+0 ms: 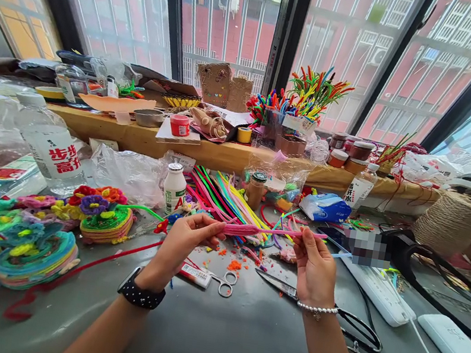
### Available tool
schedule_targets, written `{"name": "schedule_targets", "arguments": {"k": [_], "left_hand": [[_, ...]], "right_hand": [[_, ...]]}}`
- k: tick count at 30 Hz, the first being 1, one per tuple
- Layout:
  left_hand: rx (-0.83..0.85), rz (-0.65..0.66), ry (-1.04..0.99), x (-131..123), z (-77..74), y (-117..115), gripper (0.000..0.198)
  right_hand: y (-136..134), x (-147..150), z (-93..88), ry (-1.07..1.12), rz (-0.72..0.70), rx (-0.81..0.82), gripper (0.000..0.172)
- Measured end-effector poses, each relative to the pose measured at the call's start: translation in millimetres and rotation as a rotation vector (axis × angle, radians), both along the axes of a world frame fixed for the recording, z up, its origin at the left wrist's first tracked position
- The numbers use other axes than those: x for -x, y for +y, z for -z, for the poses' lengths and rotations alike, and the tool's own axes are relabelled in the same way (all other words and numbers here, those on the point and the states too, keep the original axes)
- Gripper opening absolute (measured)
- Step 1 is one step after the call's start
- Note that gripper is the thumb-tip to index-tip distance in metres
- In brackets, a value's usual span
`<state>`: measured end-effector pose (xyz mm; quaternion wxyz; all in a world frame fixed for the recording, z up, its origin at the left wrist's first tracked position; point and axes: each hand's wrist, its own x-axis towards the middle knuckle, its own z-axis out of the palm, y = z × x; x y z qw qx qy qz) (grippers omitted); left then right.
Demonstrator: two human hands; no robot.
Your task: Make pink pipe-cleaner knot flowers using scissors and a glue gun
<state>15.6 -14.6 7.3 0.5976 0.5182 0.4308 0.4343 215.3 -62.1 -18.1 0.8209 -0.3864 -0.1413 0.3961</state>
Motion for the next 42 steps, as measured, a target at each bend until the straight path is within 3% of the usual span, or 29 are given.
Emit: {"name": "schedule_targets", "arguments": {"k": [14, 24, 32, 36, 38, 40, 42], "left_hand": [[-0.041, -0.084, -0.01, 4.7, -3.5, 2.5, 0.019], [-0.046, -0.055, 0.025, 10.2, -2.9, 7.9, 0.019], [-0.138, -0.184, 0.011, 17.0, -2.6, 12.3, 0.025], [-0.166, -0.218, -0.005, 19.9, -2.4, 13.2, 0.025], [-0.188, -0.225, -0.015, 20.5, -2.1, 13.3, 0.023], [-0.206, -0.238, -0.01, 20.5, -1.7, 13.3, 0.021], [-0.229, -0.254, 0.0, 20.2, -1.6, 13.2, 0.021]], "right_hand": [[0.5, -8.7, 2.1, 0.058, -0.023, -0.007, 0.024], [-0.8, -8.2, 2.7, -0.167, 0.044, 0.088, 0.023], [-6.6, -9.1, -5.3, -0.28, 0.048, 0.13, 0.027], [-33.0, -15.0, -13.2, -0.6, 0.023, 0.194, 0.032], [-54.0, -27.3, -10.4, -0.983, 0.007, 0.328, 0.034], [-77.0, -47.6, -0.7, -1.382, -0.097, 0.477, 0.032], [-98.6, -72.8, 14.9, -1.628, -0.182, 0.594, 0.03]]}}
